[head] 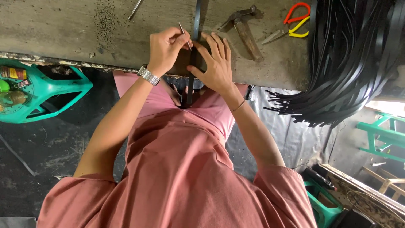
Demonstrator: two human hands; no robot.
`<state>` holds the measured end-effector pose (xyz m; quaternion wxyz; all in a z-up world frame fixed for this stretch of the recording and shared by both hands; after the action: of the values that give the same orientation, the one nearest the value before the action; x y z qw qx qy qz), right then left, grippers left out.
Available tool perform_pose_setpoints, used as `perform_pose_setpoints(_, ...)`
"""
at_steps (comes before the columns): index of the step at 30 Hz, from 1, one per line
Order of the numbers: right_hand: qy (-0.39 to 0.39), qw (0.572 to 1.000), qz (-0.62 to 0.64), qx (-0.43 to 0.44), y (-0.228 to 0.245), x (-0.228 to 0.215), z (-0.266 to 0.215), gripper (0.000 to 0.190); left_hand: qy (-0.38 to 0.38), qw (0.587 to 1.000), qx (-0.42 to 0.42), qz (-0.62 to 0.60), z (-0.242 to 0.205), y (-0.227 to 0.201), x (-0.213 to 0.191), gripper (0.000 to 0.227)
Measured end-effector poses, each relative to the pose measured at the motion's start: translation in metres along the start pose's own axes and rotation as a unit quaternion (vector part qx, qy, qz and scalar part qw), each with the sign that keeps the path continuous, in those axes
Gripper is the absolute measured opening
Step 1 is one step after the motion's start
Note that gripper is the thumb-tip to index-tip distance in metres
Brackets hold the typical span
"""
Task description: The person hammers nails into black rubber strips on a workbench. They repeatedly position nails, strike them with a hammer, and adjust the strips, working one strip at a time.
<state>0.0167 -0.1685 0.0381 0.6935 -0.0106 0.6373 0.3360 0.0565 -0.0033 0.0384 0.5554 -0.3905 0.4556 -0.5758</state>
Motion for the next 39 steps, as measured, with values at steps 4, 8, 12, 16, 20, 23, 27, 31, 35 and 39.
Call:
perform_pose_setpoints(4,0.02,1.0,-0.007,0.017,-0.003,0.002,-0.002,0.073,0.034,0.993,0.065,0.094,-0.008,-0.007,0.002,0.024)
perform_pose_setpoints(8,0.007,1.0,0.002,-0.007,-0.004,0.004,-0.003,0.071,0.048,0.988,0.079,0.123,-0.01,-0.005,0.006,0.017)
perform_pose_setpoints(12,0.013,1.0,0.0,-0.005,-0.001,0.001,-0.001,0.071,0.05,0.989,0.08,0.118,-0.01,-0.006,0.006,0.008)
perform_pose_setpoints(16,0.018,1.0,0.001,0.0,-0.001,0.002,-0.001,0.072,0.047,0.986,0.089,0.135,-0.011,-0.005,0.006,0.002)
perform_pose_setpoints(20,0.008,1.0,0.001,-0.006,-0.002,0.002,-0.001,0.074,0.043,0.982,0.106,0.152,-0.011,-0.003,0.007,0.003)
perform_pose_setpoints(23,0.003,1.0,0.001,-0.009,-0.001,0.001,-0.001,0.071,0.045,0.984,0.097,0.142,-0.011,-0.004,0.008,0.003)
perform_pose_setpoints(27,0.015,1.0,-0.01,0.002,-0.002,0.002,0.0,0.073,0.044,0.979,0.113,0.161,-0.011,-0.003,0.01,0.005)
perform_pose_setpoints(31,0.011,0.999,0.027,0.021,-0.013,-0.005,-0.001,0.068,0.066,0.964,0.161,0.2,-0.018,0.001,0.018,0.004)
perform_pose_setpoints(35,-0.067,0.959,-0.139,0.239,-0.063,-0.054,-0.001,0.074,0.078,0.961,0.185,0.192,-0.019,-0.002,0.02,0.008)
perform_pose_setpoints(39,-0.092,0.898,-0.415,0.115,-0.08,-0.058,-0.004,0.033,0.079,0.952,0.208,0.21,-0.02,-0.004,0.022,0.006)
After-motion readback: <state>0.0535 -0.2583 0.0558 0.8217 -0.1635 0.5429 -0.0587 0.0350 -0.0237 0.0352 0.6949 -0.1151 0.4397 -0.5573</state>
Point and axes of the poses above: each hand's wrist, its own z-axis towards the middle knuckle, its own x-axis out of the palm, y = z × x, the point moved 6 cm from there along z, towards the middle knuckle, and after that the axes turned 4 degrees about z, right-handed, at the moved point
